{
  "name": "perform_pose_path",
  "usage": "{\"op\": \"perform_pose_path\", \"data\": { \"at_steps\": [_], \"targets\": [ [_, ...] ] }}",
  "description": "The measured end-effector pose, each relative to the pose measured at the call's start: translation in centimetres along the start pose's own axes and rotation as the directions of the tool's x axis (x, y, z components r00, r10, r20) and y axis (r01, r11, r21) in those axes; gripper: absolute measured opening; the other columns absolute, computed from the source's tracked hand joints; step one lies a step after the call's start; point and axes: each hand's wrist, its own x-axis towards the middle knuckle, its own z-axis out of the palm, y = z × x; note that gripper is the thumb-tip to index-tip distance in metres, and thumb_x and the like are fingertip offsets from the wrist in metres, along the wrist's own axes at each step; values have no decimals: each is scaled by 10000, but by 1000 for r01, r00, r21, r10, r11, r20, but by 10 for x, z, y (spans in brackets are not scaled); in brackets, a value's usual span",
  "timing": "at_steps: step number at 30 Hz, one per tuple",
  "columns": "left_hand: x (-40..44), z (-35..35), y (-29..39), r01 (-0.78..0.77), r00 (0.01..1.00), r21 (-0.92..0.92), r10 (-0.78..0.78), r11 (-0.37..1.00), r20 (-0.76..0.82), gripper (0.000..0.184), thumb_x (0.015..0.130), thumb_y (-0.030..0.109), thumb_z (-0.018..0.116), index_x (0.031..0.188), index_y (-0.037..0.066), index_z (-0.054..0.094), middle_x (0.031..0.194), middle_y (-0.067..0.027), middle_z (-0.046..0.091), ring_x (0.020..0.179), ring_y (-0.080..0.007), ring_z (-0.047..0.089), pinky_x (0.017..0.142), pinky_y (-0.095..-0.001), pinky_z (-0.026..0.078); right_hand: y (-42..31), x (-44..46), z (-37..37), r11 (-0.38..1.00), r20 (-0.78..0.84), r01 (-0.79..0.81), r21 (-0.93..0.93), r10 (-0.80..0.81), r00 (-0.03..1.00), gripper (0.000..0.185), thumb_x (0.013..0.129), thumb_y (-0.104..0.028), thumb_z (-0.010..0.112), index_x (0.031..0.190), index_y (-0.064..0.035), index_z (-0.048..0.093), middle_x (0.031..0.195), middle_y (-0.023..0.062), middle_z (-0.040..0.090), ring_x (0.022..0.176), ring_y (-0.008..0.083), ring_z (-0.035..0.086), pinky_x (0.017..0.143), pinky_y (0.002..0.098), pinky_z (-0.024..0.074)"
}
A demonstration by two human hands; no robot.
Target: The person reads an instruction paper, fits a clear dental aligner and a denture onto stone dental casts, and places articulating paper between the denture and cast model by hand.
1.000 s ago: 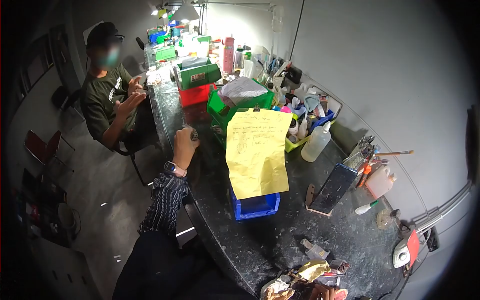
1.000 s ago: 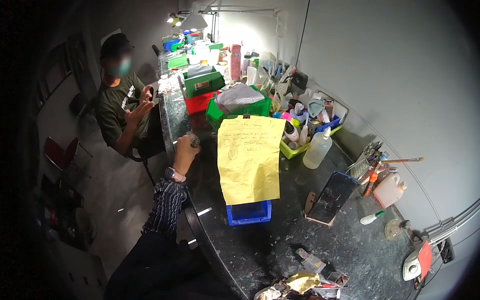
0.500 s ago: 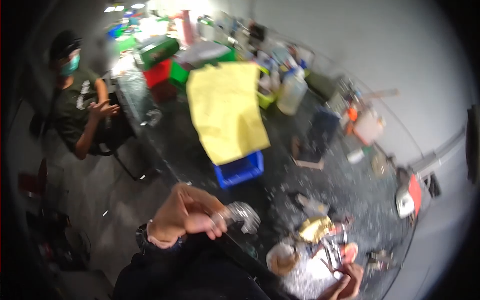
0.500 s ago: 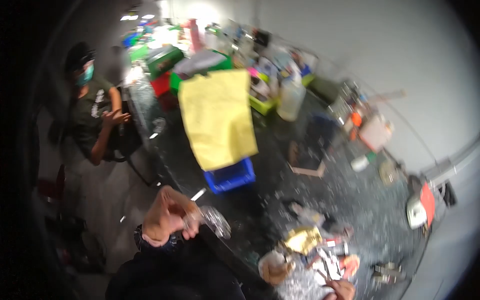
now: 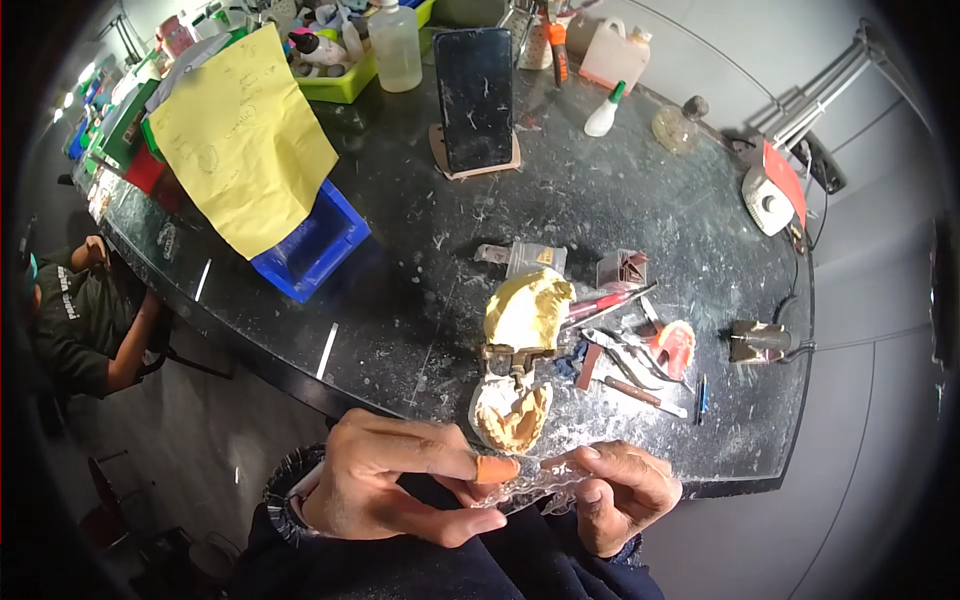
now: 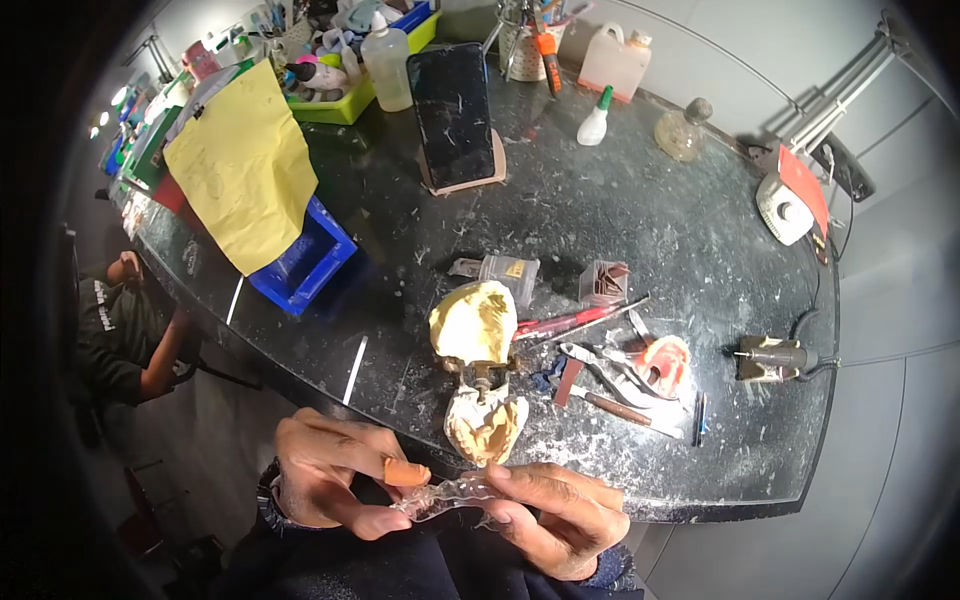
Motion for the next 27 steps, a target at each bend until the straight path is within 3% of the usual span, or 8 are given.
{"op": "perform_pose_path", "data": {
  "at_steps": [6, 9, 12, 15, 17, 23, 25, 27],
  "targets": [
    [2, 5, -3, -121, 992, 152, 126, 981, -25, 261, 583, -14, 774, 808, -51, 647, 665, -153, 642, 552, -188, 631, 493, -249, 496, -2, 7, -1, 997, 24, 71, -20, -71, 997, 228, 757, 7, 637, 948, 127, 605, 701, 214, 641, 618, 246, 665, 542, 274, 541],
    [3, 4, -5, -135, 990, 158, 140, 978, -18, 256, 583, -32, 765, 810, -42, 648, 658, -143, 641, 545, -187, 627, 490, -244, 496, -6, 2, -4, 991, 21, -130, -9, 130, 991, 228, 760, 8, 632, 948, 133, 600, 681, 206, 639, 597, 232, 663, 513, 264, 537],
    [4, 3, -7, -136, 990, 154, 141, 979, -17, 239, 595, -38, 754, 810, -39, 649, 656, -142, 641, 541, -186, 624, 492, -242, 498, -8, 3, -3, 984, 8, -176, 6, 176, 984, 223, 759, 9, 634, 942, 131, 601, 660, 192, 639, 588, 219, 661, 503, 254, 533],
    [5, 4, -10, -157, 986, 176, 165, 972, -32, 219, 617, -34, 744, 814, -40, 649, 659, -146, 641, 540, -187, 625, 495, -242, 499, -3, 4, -4, 986, 47, -43, -159, 51, 998, 217, 865, -166, 577, 988, 10, 602, 579, 107, 611, 506, 202, 637, 451, 258, 502],
    [7, 3, -12, -168, 983, 208, 179, 964, -33, 205, 630, -36, 734, 817, -44, 649, 661, -149, 642, 538, -188, 625, 497, -243, 500, -2, 4, -5, 986, 50, -49, -161, 58, 997, 216, 857, -164, 589, 990, 5, 600, 577, 105, 611, 503, 201, 636, 451, 261, 504],
    [4, 9, -27, -275, 941, 257, 314, 927, -125, 209, 771, 135, 683, 827, -61, 637, 658, -140, 641, 605, -197, 630, 528, -249, 506, 2, 1, -6, 990, 6, 1, -141, 0, 1000, 236, 831, -176, 628, 987, -3, 590, 543, 102, 593, 490, 192, 629, 429, 259, 504],
    [9, -1, -23, -448, 884, 449, 459, 773, 91, 584, 741, 378, 714, 1117, -29, 530, 878, -80, 644, 782, -202, 606, 645, -253, 509, 3, 0, -6, 991, -13, 13, -130, -15, 1000, 238, 830, -181, 630, 980, -2, 588, 530, 98, 586, 483, 190, 626, 422, 257, 503],
    [7, 27, -21, -412, 774, 574, 604, 707, -188, 442, 634, 273, 777, 1019, 113, 632, 891, 6, 675, 878, -136, 603, 758, -253, 516, 2, -1, -6, 991, -25, 9, -136, -13, 1000, 234, 834, -186, 626, 971, 0, 588, 523, 95, 581, 475, 189, 624, 416, 254, 502]
  ]
}}
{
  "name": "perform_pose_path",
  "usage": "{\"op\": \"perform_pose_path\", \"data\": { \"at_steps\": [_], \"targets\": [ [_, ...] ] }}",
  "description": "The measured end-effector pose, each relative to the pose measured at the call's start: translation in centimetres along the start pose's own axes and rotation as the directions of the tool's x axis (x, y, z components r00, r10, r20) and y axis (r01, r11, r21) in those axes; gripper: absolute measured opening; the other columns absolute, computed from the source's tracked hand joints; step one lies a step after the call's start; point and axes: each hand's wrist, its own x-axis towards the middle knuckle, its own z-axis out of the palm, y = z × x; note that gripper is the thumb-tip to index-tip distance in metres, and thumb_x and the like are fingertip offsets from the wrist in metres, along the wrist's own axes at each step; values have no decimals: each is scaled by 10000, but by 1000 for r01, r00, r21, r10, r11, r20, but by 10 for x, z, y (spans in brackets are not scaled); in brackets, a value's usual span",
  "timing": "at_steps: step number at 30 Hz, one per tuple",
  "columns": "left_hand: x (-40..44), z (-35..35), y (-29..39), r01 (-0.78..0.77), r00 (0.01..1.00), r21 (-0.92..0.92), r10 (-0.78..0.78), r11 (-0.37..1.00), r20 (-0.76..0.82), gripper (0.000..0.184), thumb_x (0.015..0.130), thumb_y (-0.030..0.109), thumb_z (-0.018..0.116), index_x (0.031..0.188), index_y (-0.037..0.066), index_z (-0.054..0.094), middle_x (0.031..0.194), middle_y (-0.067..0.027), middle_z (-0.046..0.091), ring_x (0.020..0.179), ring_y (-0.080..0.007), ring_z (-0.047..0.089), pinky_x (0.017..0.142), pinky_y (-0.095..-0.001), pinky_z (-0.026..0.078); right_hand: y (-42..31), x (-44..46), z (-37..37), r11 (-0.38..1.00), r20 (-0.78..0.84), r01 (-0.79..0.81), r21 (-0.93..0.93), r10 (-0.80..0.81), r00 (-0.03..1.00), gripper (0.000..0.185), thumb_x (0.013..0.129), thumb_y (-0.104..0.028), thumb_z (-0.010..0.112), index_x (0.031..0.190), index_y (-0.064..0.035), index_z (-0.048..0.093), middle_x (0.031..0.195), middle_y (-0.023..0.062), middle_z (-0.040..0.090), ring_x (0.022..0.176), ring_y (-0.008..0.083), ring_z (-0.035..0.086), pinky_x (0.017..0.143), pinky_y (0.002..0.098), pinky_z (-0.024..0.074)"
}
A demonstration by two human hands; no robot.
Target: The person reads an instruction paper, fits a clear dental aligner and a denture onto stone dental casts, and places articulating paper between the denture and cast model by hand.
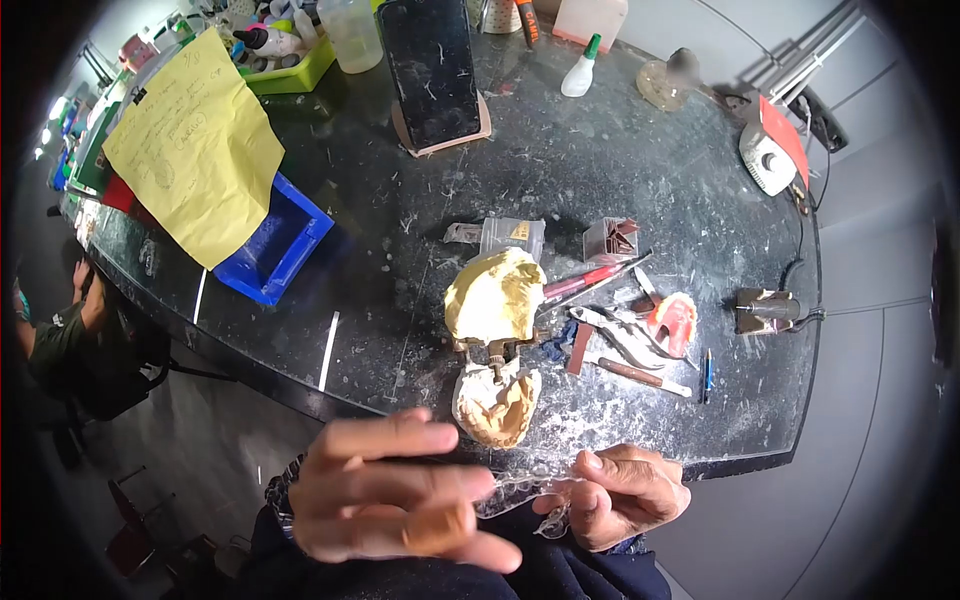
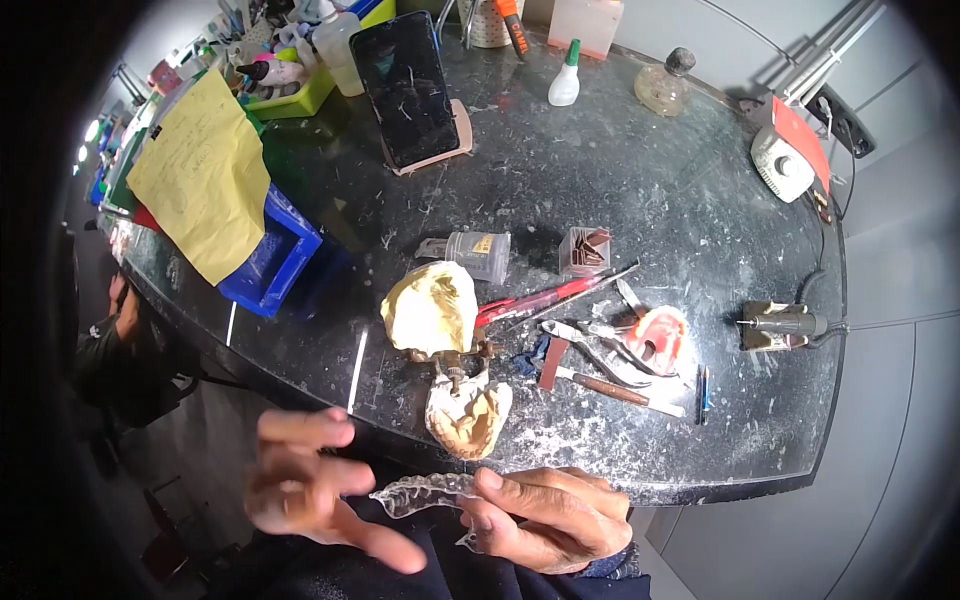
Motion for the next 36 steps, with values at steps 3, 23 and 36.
{"op": "perform_pose_path", "data": {
  "at_steps": [3, 23, 36],
  "targets": [
    [-3, -21, 3, -142, 904, 105, 86, 984, 418, 809, 694, 322, 760, 1350, 177, 309, 1000, 98, 617, 1019, -165, 535, 880, -301, 474, -4, -3, 0, 990, -52, -114, 81, 119, 992, 218, 724, -5, 681, 917, 80, 627, 619, 130, 643, 536, 180, 648, 493, 231, 516],
    [5, -1, -10, 60, 973, -305, 12, 951, 229, 952, 626, 17, 788, 1369, 46, 193, 895, -214, 628, 788, -220, 643, 630, -309, 579, 5, 6, -4, 994, 40, -33, 108, 29, 999, 233, 689, -121, 753, 848, -7, 627, 805, 112, 597, 691, 181, 605, 581, 265, 499],
    [-1, -11, -19, 105, 952, -258, -22, 961, 305, 1157, 595, -5, 801, 1385, 37, -44, 847, -114, 586, 773, -143, 613, 697, -229, 549, 8, 6, -5, 992, 54, -23, 127, 16, 998, 224, 743, -137, 716, 855, 22, 604, 795, 134, 620, 708, 205, 624, 599, 282, 508]
  ]
}}
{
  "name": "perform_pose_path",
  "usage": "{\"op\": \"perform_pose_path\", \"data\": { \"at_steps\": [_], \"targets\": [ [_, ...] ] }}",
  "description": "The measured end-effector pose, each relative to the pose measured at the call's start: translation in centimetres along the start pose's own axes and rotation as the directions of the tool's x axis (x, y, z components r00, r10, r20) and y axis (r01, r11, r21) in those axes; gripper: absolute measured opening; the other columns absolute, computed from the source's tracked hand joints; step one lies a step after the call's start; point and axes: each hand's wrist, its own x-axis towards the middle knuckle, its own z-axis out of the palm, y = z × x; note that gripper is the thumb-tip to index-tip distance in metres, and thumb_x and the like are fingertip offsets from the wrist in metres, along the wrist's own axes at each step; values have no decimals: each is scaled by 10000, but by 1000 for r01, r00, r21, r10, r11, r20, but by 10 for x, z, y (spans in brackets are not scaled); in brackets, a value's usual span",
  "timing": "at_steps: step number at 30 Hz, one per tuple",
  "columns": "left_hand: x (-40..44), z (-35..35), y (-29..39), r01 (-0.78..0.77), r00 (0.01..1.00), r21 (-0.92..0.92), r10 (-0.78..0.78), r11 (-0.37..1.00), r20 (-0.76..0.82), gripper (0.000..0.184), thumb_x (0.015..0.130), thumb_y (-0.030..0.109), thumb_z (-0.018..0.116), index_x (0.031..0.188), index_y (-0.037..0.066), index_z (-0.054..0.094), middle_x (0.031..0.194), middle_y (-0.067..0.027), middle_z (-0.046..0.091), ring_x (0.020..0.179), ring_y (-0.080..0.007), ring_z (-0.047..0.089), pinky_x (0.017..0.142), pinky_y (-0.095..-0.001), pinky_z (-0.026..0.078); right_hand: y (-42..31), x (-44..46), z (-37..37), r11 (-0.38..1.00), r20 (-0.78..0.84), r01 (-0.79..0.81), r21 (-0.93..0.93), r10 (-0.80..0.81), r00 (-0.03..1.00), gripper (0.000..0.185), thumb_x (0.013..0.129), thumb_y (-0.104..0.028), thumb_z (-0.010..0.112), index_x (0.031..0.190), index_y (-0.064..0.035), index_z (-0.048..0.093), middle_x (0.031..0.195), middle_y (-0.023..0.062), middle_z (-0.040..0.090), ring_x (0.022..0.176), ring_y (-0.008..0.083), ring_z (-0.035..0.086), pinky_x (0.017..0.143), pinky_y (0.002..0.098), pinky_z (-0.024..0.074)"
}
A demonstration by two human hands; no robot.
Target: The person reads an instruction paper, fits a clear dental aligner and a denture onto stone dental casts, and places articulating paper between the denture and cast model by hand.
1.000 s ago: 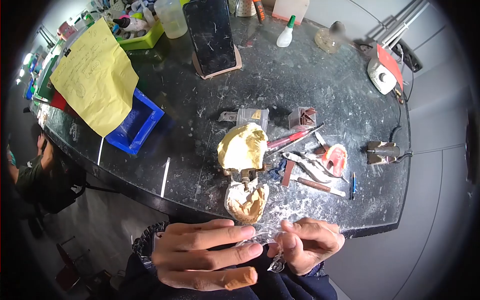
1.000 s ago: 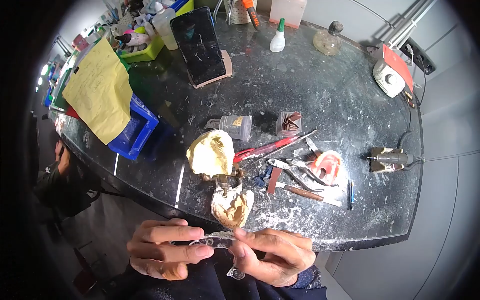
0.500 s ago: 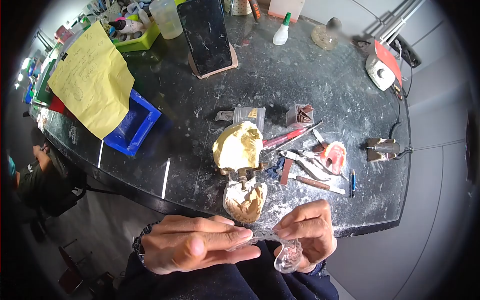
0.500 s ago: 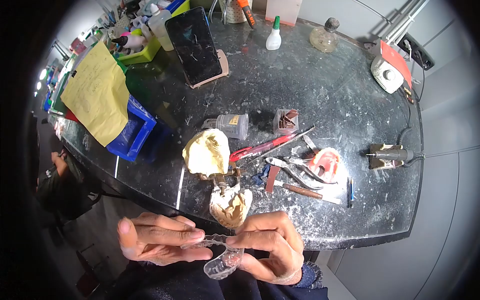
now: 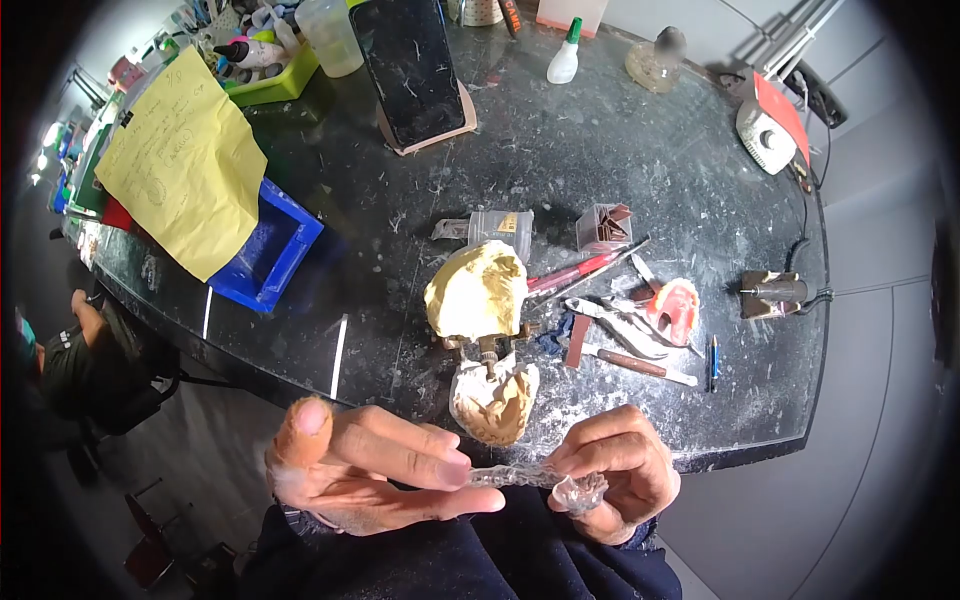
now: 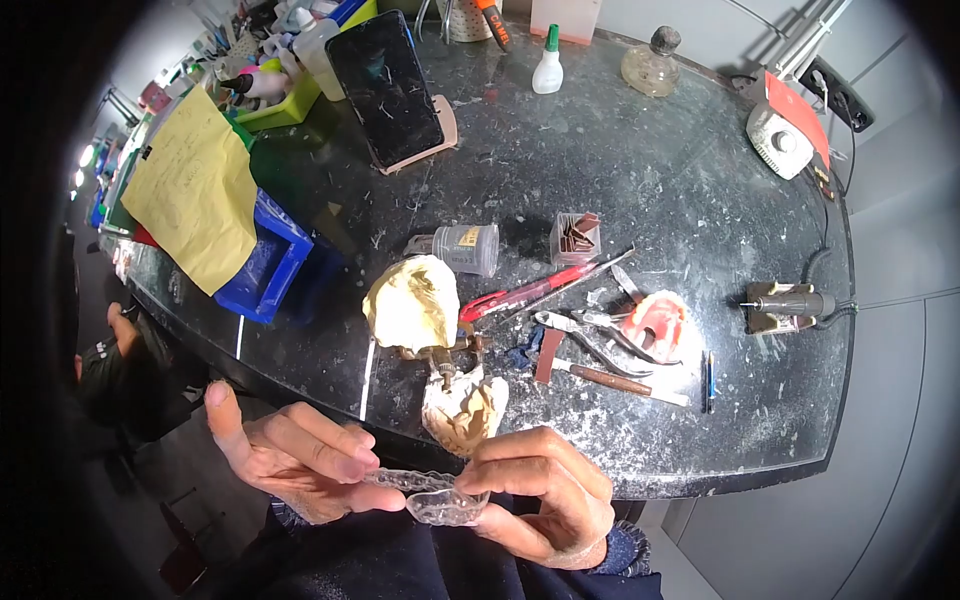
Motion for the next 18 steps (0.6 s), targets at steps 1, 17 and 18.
{"op": "perform_pose_path", "data": {
  "at_steps": [1, 17, 18],
  "targets": [
    [-1, 1, -1, 1, 1000, -19, -2, 1000, -19, 1158, 588, -13, 803, 1386, 29, -36, 847, -115, 588, 773, -146, 615, 689, -231, 549, -1, 0, -1, 1000, 8, -4, -6, 4, 1000, 225, 741, -136, 718, 854, 23, 604, 795, 135, 620, 709, 205, 624, 599, 283, 508],
    [-3, 15, -8, 276, 948, -463, -319, 842, -15, 1067, 613, -80, 764, 1364, -49, 5, 709, -164, 642, 681, -222, 661, 676, -315, 548, 12, -5, 3, 942, -108, -160, 294, 199, 974, 296, 666, -145, 784, 829, 18, 597, 833, 160, 633, 756, 214, 635, 659, 287, 488],
    [-3, 13, -9, 289, 948, -445, -317, 847, 12, 1111, 618, -88, 756, 1363, -28, -66, 702, -170, 634, 653, -236, 658, 631, -320, 555, 12, -5, 2, 943, -105, -167, 289, 205, 973, 288, 670, -138, 780, 832, 18, 599, 839, 158, 633, 763, 214, 631, 672, 290, 484]
  ]
}}
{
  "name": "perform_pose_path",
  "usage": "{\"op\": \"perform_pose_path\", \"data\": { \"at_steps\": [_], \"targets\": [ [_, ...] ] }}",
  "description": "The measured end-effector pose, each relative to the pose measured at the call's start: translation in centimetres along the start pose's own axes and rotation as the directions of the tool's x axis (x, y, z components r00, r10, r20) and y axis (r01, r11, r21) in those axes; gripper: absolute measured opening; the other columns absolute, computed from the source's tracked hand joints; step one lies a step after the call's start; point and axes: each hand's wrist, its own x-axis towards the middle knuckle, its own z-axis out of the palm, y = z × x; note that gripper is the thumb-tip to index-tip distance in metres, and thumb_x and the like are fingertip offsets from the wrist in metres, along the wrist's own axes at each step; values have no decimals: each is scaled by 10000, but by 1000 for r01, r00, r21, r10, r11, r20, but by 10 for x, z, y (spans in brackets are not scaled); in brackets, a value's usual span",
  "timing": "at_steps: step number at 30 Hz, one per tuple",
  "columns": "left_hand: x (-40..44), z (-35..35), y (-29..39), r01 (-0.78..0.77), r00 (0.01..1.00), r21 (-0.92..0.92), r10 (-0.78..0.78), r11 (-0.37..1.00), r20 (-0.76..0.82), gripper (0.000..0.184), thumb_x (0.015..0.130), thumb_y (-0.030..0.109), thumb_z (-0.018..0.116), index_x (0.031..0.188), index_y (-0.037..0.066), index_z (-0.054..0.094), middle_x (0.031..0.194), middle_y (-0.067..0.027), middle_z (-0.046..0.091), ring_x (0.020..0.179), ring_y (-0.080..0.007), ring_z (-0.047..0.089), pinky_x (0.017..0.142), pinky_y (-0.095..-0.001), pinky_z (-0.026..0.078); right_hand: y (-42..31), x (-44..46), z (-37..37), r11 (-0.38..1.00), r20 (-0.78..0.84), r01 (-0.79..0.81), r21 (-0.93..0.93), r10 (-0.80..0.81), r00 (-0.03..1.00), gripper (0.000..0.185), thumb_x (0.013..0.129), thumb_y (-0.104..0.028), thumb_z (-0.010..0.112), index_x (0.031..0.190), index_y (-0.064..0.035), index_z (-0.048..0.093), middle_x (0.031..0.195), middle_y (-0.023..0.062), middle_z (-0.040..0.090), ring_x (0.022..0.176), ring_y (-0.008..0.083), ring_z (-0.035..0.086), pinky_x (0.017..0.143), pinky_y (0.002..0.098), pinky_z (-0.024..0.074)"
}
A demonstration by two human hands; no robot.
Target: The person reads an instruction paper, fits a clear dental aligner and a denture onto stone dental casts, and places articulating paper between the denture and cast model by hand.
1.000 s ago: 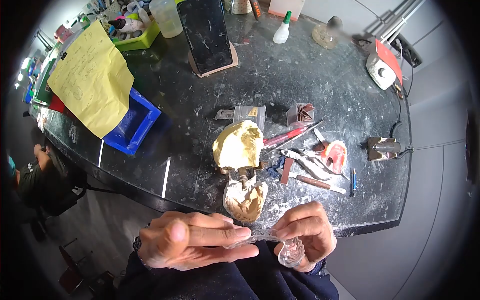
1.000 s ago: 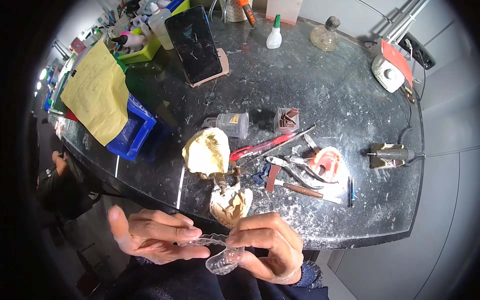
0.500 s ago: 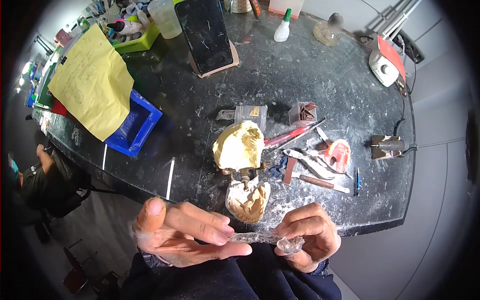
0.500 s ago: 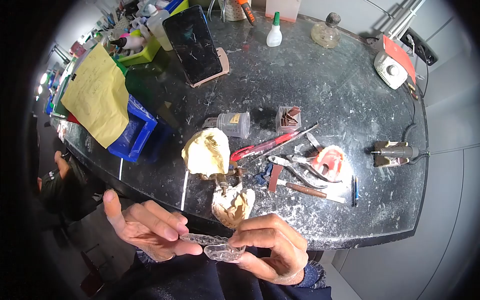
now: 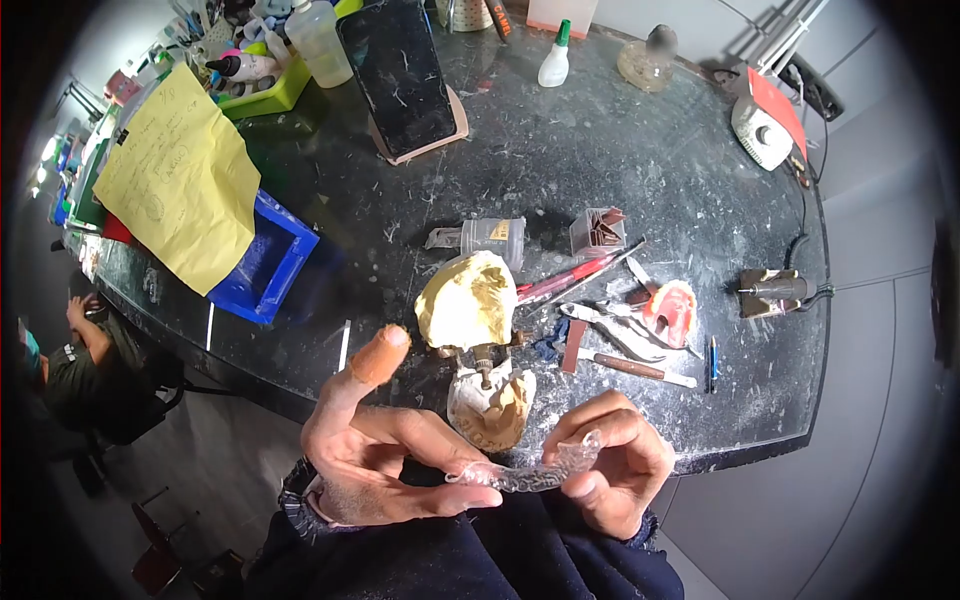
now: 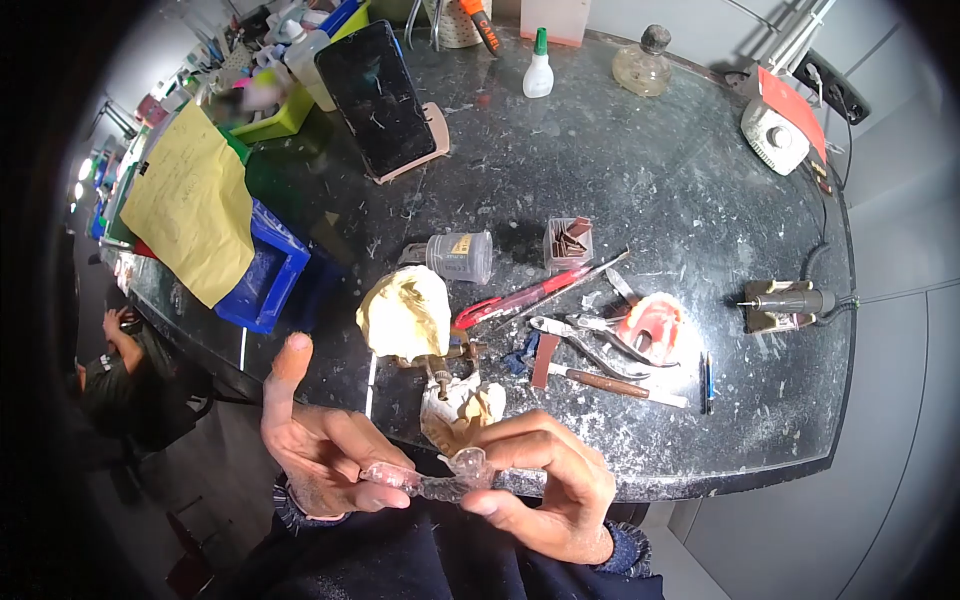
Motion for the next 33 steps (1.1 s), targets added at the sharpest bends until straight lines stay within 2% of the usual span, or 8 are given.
{"op": "perform_pose_path", "data": {
  "at_steps": [1, 4, 6, 11, 19, 22, 25, 33],
  "targets": [
    [0, -1, 0, 10, 1000, 19, -11, 1000, 25, 1157, 622, -96, 748, 1363, -8, -137, 696, -176, 626, 625, -249, 654, 586, -324, 563, -1, 1, -2, 1000, 1, -6, -7, 6, 1000, 281, 674, -131, 776, 835, 18, 600, 844, 157, 633, 771, 213, 627, 685, 294, 479],
    [0, 1, 3, 48, 999, 12, -48, 999, -22, 1095, 625, -86, 754, 1367, -55, -51, 697, -150, 646, 703, -212, 663, 753, -333, 531, -3, 4, -5, 1000, 40, -27, 5, 27, 999, 245, 701, -86, 746, 876, 20, 611, 879, 151, 630, 830, 212, 597, 761, 316, 447],
    [1, 4, 5, 66, 997, -3, -66, 998, -48, 1131, 628, -91, 749, 1364, -33, -107, 701, -157, 645, 700, -219, 663, 749, -348, 533, -2, 6, -7, 998, 78, -46, 46, 43, 996, 238, 712, -66, 730, 901, 20, 614, 897, 153, 626, 858, 215, 584, 788, 327, 433],
    [0, 6, 7, 105, 992, -12, -105, 994, -64, 1176, 633, -96, 743, 1364, 17, -171, 701, -169, 643, 681, -240, 662, 731, -367, 538, 3, 6, -10, 922, 217, -153, 355, 78, 973, 264, 774, -19, 651, 1027, 33, 595, 1034, 157, 558, 1000, 220, 518, 873, 349, 392],
    [-1, 10, 8, 203, 957, -206, -238, 957, -165, 1186, 625, -93, 747, 1366, 26, -172, 684, -170, 638, 654, -237, 661, 683, -358, 551, 7, 6, -13, 784, 353, -332, 525, 155, 923, 301, 835, -92, 607, 1105, 37, 580, 982, 115, 522, 913, 173, 476, 832, 311, 364],
    [-1, 11, 8, 223, 940, -300, -287, 927, -186, 1186, 624, -98, 743, 1367, 31, -174, 682, -167, 637, 653, -233, 661, 683, -358, 553, 10, 4, -12, 773, 333, -313, 551, 140, 933, 276, 837, -91, 604, 1082, 36, 590, 952, 107, 524, 900, 170, 474, 832, 311, 362],
    [0, 12, 7, 202, 939, -334, -279, 921, -203, 1189, 622, -103, 741, 1368, 36, -174, 681, -165, 636, 651, -229, 660, 686, -360, 553, -2, 8, 3, 788, 137, -360, 499, 338, 931, 225, 741, -219, 703, 786, -21, 606, 708, 77, 467, 672, 194, 465, 602, 330, 401],
    [-2, 18, 6, 90, 940, -356, -197, 930, -279, 1194, 609, -115, 743, 1372, 39, -162, 679, -155, 634, 646, -226, 659, 684, -373, 554, 8, 6, 1, 824, 179, -345, 449, 295, 939, 377, 749, -338, 713, 647, -62, 476, 694, 61, 452, 674, 174, 449, 609, 325, 391]
  ]
}}
